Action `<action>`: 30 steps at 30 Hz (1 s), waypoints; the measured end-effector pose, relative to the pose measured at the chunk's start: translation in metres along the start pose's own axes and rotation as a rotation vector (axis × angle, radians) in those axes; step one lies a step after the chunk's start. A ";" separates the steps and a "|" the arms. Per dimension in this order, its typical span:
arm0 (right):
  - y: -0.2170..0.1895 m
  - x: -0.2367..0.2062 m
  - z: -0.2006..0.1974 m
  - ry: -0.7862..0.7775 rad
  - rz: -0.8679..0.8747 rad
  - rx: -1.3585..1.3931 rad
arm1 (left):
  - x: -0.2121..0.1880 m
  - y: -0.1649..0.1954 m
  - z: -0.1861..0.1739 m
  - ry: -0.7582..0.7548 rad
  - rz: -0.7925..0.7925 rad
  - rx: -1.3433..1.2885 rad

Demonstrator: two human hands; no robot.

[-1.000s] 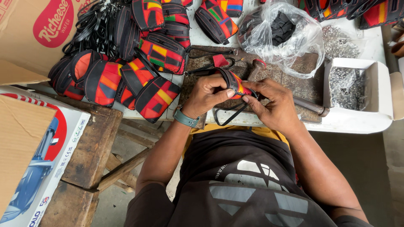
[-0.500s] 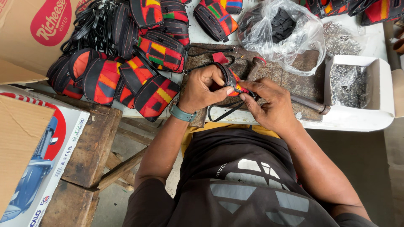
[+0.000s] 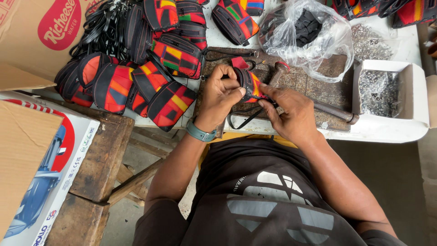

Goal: The person attaches zipper pulls to small colorful fabric pouches at a workbench. They pick up a pouch, thread a zipper pull onto the zipper slider by hand, work the slider to secure it, and set the finished pouch aside before taking the next one from the pile.

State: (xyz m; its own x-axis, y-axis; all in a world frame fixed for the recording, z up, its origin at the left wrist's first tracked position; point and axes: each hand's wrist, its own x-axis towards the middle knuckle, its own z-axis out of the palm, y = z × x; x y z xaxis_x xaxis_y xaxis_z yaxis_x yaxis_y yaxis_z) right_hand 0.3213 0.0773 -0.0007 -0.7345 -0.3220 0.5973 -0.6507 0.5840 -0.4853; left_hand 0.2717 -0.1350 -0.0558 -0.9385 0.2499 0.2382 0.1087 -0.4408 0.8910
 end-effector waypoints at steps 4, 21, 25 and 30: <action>0.015 -0.003 0.006 0.007 0.221 0.210 | -0.004 -0.018 -0.002 0.136 -0.121 -0.154; 0.089 -0.016 -0.008 0.106 0.786 1.472 | 0.003 -0.046 0.002 0.110 -0.119 0.113; 0.090 -0.015 -0.013 0.123 0.830 1.344 | 0.008 -0.046 0.001 0.036 -0.137 0.107; 0.075 -0.018 -0.018 0.137 0.744 1.408 | 0.016 -0.047 0.003 0.024 0.017 0.066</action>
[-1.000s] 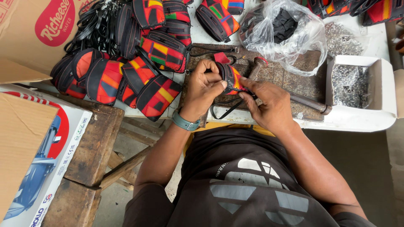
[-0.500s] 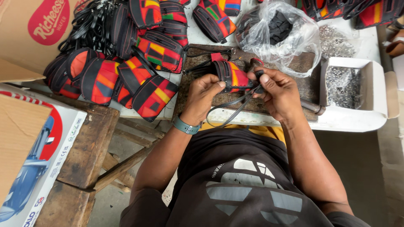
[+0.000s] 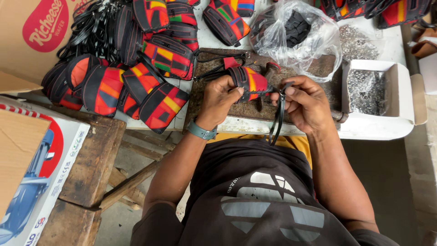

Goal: The person attaches zipper pulls to small colorful fabric pouches at a workbench. They pick up a pouch, thread a zipper pull onto the zipper slider by hand, work the slider to secure it, and set the finished pouch aside before taking the next one from the pile.

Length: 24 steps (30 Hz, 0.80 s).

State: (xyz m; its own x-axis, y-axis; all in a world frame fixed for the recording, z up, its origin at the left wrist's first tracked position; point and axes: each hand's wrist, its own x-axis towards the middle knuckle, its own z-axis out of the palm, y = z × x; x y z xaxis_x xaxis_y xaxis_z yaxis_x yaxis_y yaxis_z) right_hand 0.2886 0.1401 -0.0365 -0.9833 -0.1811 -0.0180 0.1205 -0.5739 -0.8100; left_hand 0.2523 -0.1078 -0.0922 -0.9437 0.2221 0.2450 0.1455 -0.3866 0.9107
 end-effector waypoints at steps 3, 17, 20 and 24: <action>0.008 -0.007 0.009 0.003 -0.051 -0.094 | 0.002 0.001 0.002 0.004 0.041 0.011; 0.038 -0.004 0.033 0.168 -0.228 -0.451 | -0.008 0.004 0.010 -0.103 0.022 0.169; 0.040 -0.003 0.030 0.178 -0.173 -0.483 | -0.011 0.008 0.011 -0.145 0.000 0.200; 0.038 -0.003 0.026 0.183 -0.088 -0.367 | -0.011 0.016 0.011 -0.213 -0.006 0.245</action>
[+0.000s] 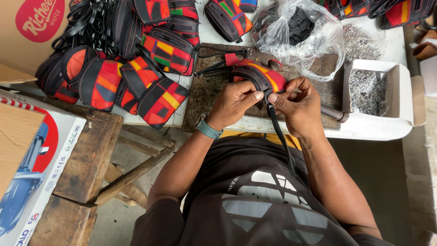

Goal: The person attaches zipper pulls to small colorful fabric pouches at a workbench. They pick up a pouch, thread a zipper pull onto the zipper slider by hand, work the slider to secure it, and set the finished pouch aside before taking the next one from the pile.

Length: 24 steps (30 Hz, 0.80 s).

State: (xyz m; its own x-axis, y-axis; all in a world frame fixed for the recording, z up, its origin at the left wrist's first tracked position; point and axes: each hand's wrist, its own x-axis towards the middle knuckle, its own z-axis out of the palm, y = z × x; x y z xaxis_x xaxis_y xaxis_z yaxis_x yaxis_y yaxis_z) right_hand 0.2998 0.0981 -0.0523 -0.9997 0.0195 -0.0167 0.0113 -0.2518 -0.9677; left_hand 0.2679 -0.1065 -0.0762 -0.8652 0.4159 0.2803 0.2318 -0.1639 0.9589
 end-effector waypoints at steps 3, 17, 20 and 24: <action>0.000 0.001 -0.001 -0.015 0.021 0.037 | -0.001 0.006 -0.002 -0.023 0.015 0.012; -0.108 0.021 -0.158 0.219 -0.480 -0.957 | 0.008 -0.024 0.007 0.186 -0.018 -0.309; -0.114 0.034 -0.217 0.173 -0.309 -1.547 | 0.008 -0.023 0.003 0.148 -0.104 -0.403; -0.083 0.041 -0.245 -0.060 -0.069 -2.235 | 0.012 -0.011 0.011 0.123 -0.164 -0.363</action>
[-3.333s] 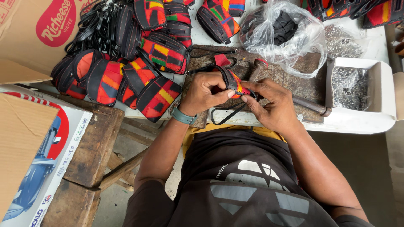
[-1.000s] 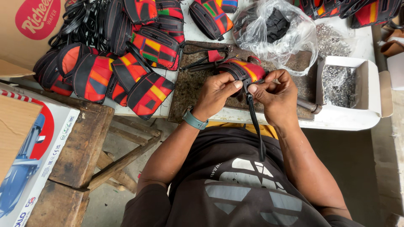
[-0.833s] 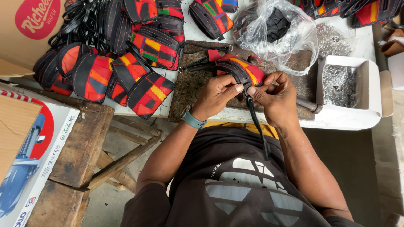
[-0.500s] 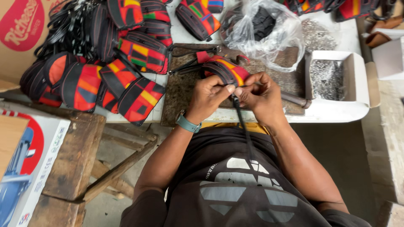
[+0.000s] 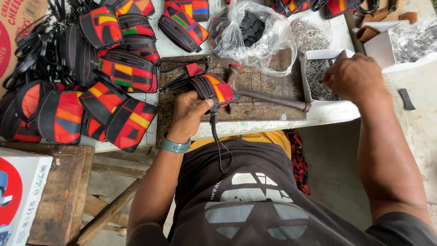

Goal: The person attaches zipper pulls to small colorful fabric pouches at a workbench. They pick up a pouch, thread a zipper pull onto the zipper slider by hand, work the slider to secure it, and set the finished pouch aside before taking the next one from the pile.

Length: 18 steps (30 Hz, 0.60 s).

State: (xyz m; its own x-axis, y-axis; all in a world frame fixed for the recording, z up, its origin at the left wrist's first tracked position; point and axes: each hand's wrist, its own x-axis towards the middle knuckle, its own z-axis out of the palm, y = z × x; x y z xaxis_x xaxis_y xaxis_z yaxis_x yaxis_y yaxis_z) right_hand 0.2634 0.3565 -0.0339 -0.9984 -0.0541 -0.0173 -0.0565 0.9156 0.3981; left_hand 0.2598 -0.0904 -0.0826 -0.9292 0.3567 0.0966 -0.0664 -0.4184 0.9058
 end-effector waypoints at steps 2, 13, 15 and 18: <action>-0.007 -0.004 0.009 0.139 -0.032 0.012 | 0.005 0.009 0.006 -0.021 0.080 -0.001; -0.021 -0.008 -0.011 -0.105 0.044 0.064 | 0.028 0.046 0.010 -0.019 0.156 -0.021; -0.017 -0.005 -0.006 -0.066 0.044 -0.001 | 0.032 0.043 0.012 0.004 0.156 -0.038; -0.009 0.000 0.001 -0.136 0.030 0.036 | 0.035 0.038 0.016 0.012 0.216 -0.022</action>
State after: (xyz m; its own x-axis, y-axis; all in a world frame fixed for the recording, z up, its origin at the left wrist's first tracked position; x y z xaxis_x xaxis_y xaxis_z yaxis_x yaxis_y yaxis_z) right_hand 0.2641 0.3487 -0.0388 -0.9910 0.0259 -0.1314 -0.0244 0.9298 0.3672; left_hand 0.2303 -0.0805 -0.0385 -0.9269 0.2473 0.2824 0.1267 -0.5021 0.8555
